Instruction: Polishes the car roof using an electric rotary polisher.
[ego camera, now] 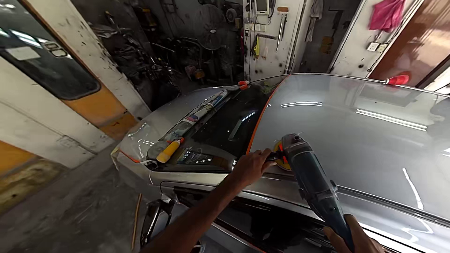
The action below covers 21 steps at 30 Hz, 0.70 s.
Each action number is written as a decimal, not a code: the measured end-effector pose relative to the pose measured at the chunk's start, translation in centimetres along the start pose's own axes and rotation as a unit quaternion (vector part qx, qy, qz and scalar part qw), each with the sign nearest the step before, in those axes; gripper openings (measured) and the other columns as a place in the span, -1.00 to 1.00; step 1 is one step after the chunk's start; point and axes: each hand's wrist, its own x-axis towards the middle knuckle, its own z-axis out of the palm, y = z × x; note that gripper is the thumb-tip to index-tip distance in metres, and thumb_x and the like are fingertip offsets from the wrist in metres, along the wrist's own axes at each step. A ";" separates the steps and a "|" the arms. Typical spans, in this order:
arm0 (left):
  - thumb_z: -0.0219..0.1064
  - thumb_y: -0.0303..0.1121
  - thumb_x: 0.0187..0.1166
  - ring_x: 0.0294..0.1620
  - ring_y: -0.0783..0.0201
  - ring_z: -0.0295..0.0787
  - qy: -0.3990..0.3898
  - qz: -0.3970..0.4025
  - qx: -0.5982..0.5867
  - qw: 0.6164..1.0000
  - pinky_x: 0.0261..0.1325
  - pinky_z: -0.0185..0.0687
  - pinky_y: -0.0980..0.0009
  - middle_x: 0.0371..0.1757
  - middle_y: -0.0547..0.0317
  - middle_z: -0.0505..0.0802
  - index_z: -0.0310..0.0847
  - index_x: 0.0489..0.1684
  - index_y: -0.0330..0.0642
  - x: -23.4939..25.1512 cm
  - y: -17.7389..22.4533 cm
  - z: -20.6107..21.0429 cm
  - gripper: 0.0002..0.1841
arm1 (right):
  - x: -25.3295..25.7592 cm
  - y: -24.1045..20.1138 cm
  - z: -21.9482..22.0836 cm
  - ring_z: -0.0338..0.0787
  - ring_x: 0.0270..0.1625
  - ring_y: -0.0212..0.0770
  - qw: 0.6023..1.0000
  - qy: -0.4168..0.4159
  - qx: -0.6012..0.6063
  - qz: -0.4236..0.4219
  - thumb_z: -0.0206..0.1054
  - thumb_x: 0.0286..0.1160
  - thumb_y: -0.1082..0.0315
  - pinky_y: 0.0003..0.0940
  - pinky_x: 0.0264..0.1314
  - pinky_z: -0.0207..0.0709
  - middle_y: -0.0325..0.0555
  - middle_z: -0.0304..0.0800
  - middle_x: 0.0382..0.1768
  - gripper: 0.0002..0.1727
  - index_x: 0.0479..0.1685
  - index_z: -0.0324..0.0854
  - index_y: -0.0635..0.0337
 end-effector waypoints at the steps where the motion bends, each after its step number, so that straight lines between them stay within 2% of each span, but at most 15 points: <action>1: 0.13 0.13 0.77 -0.24 0.00 0.84 0.008 -0.016 0.006 1.000 -0.18 0.79 0.00 -0.18 0.00 0.79 0.58 0.36 -0.05 -0.9 -1.3 0.1 -0.50 | 0.7 -0.9 0.5 0.80 -0.48 0.04 1.000 -0.009 -0.007 -0.011 0.20 0.70 -0.09 0.11 -0.37 0.71 0.08 0.74 -0.44 -0.37 0.30 0.46 0.40; 3: 0.11 0.14 0.78 -0.23 -0.02 0.85 0.025 -0.049 0.011 0.998 -0.19 0.79 -0.02 -0.16 -0.01 0.80 0.58 0.37 -0.07 -2.9 -3.7 0.3 -0.49 | 1.9 -2.4 1.7 0.80 -0.47 0.01 0.999 -0.030 -0.016 -0.034 0.21 0.69 -0.09 0.07 -0.36 0.71 0.04 0.74 -0.44 -0.38 0.30 0.46 0.38; 5: 0.09 0.12 0.79 -0.14 -0.03 0.86 0.019 -0.085 0.011 0.996 -0.10 0.79 -0.05 -0.08 -0.01 0.83 0.56 0.44 -0.06 -4.8 -5.5 0.1 -0.48 | 2.9 -3.6 2.7 0.81 -0.44 -0.01 0.997 -0.055 -0.027 -0.048 0.19 0.69 -0.11 0.04 -0.33 0.72 0.01 0.73 -0.44 -0.38 0.30 0.45 0.35; 7: 0.08 0.10 0.81 -0.10 0.00 0.87 0.012 -0.105 0.024 0.994 -0.05 0.81 -0.02 -0.04 0.00 0.82 0.55 0.42 -0.09 -6.1 -6.4 0.1 -0.49 | 3.3 -4.2 3.3 0.81 -0.37 0.02 0.996 -0.066 -0.037 -0.056 0.20 0.67 -0.12 0.07 -0.27 0.69 0.01 0.74 -0.43 -0.37 0.31 0.46 0.33; 10: 0.07 0.11 0.81 -0.18 0.01 0.87 0.012 -0.104 0.045 0.994 -0.15 0.81 0.03 -0.08 0.01 0.81 0.56 0.34 -0.12 -6.6 -6.2 0.0 -0.50 | 2.9 -4.1 3.2 0.81 -0.38 0.02 0.996 -0.064 -0.037 -0.059 0.21 0.68 -0.11 0.05 -0.29 0.68 0.01 0.73 -0.45 -0.38 0.30 0.46 0.34; 14: 0.05 0.17 0.79 -0.21 -0.03 0.85 -0.023 -0.082 0.046 0.995 -0.18 0.78 -0.01 -0.15 -0.01 0.80 0.56 0.36 -0.09 -3.4 -3.3 -0.5 -0.46 | 1.8 -2.2 1.3 0.80 -0.48 -0.01 0.999 -0.038 -0.011 -0.025 0.21 0.69 -0.09 0.05 -0.38 0.71 0.02 0.73 -0.45 -0.38 0.30 0.45 0.37; 16: 0.05 0.19 0.78 -0.25 -0.04 0.84 -0.032 -0.050 0.039 0.998 -0.20 0.78 -0.02 -0.21 0.00 0.79 0.56 0.28 -0.07 -0.7 -1.4 -0.9 -0.47 | 1.3 -0.6 0.2 0.77 -0.56 -0.05 1.000 -0.011 0.014 -0.006 0.20 0.70 -0.09 0.01 -0.47 0.72 -0.01 0.71 -0.49 -0.41 0.26 0.46 0.34; 21: 0.04 0.19 0.79 -0.26 -0.07 0.82 -0.045 0.047 0.029 0.997 -0.21 0.74 -0.03 -0.24 -0.04 0.77 0.53 0.33 -0.08 5.0 2.6 -1.3 -0.46 | 0.4 2.0 -1.9 0.75 -0.63 -0.10 0.996 0.029 0.066 0.048 0.16 0.73 -0.07 -0.03 -0.57 0.73 -0.06 0.70 -0.51 -0.45 0.23 0.44 0.31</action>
